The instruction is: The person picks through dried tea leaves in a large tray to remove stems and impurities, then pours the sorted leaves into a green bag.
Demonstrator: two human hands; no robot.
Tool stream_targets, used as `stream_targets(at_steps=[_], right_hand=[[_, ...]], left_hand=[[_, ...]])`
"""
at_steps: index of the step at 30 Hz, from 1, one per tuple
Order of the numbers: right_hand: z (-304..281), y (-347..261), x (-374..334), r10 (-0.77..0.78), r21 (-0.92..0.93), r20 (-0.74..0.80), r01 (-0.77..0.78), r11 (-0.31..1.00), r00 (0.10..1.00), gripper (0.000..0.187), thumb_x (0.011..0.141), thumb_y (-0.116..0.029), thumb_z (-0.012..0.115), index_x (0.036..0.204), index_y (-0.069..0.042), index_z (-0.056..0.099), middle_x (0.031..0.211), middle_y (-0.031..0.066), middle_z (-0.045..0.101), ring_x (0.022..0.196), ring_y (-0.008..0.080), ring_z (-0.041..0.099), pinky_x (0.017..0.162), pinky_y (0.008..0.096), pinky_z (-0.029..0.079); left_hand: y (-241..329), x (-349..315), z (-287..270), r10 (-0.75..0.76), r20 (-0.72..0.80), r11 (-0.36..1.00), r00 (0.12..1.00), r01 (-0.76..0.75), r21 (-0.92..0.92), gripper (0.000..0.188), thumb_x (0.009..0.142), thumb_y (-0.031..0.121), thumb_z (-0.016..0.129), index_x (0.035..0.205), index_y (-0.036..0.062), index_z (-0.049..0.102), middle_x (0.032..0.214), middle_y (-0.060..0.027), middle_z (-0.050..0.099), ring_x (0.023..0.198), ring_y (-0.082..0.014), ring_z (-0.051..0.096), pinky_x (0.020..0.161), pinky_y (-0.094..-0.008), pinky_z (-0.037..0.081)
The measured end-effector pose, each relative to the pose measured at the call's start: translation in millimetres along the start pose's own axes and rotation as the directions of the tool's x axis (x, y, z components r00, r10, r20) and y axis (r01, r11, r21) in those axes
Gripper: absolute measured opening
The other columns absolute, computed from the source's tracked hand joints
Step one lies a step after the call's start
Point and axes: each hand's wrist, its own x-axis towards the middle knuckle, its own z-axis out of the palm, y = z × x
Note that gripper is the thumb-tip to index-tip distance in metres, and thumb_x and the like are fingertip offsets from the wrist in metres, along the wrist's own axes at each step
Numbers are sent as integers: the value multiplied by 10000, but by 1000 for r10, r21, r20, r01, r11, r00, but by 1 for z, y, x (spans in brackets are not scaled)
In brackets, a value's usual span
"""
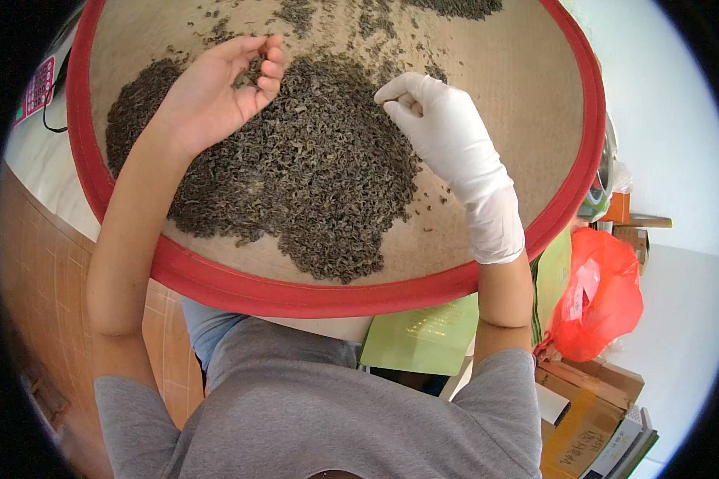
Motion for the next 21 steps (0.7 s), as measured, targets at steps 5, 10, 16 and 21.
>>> stream_targets(at_steps=[5, 10, 16, 21], right_hand=[[3, -18, 2, 95, 227, -32, -85, 970, 995, 148, 854, -56, 642, 998, -68, 672, 788, -4, 642, 699, 64, 557, 673, 210, 476], [15, -48, 7, -17, 608, -101, 75, 791, 995, 177, 868, -44, 646, 1039, -81, 672, 874, -15, 664, 779, 55, 584, 710, 202, 487], [24, -52, 16, -144, 385, -235, 228, 894, 961, 250, 850, -8, 631, 1086, -85, 662, 886, 29, 643, 739, 79, 586, 682, 215, 485], [29, -43, 19, -41, 435, -267, 159, 886, 963, 199, 840, 9, 604, 1010, -77, 661, 898, 79, 648, 756, 162, 631, 687, 255, 506]], left_hand=[[-3, -4, 6, -18, -33, 998, 999, 20, 61, 191, 970, 140, 473, 1078, -13, 514, 929, -34, 532, 793, -99, 535, 691, -207, 494], [-12, -11, 20, -62, -19, 982, 998, 65, 175, 284, 980, 175, 446, 1151, -46, 499, 1061, -96, 546, 911, -157, 586, 832, -254, 538], [-17, -9, 14, -102, 74, 995, 992, 101, 16, 338, 1001, 180, 379, 1184, -93, 456, 1149, -141, 526, 1064, -218, 558, 956, -306, 508], [-10, -10, 18, -38, 11, 999, 999, 38, -32, 390, 1002, 149, 341, 1259, -141, 391, 1276, -185, 498, 1170, -270, 528, 994, -313, 491]])
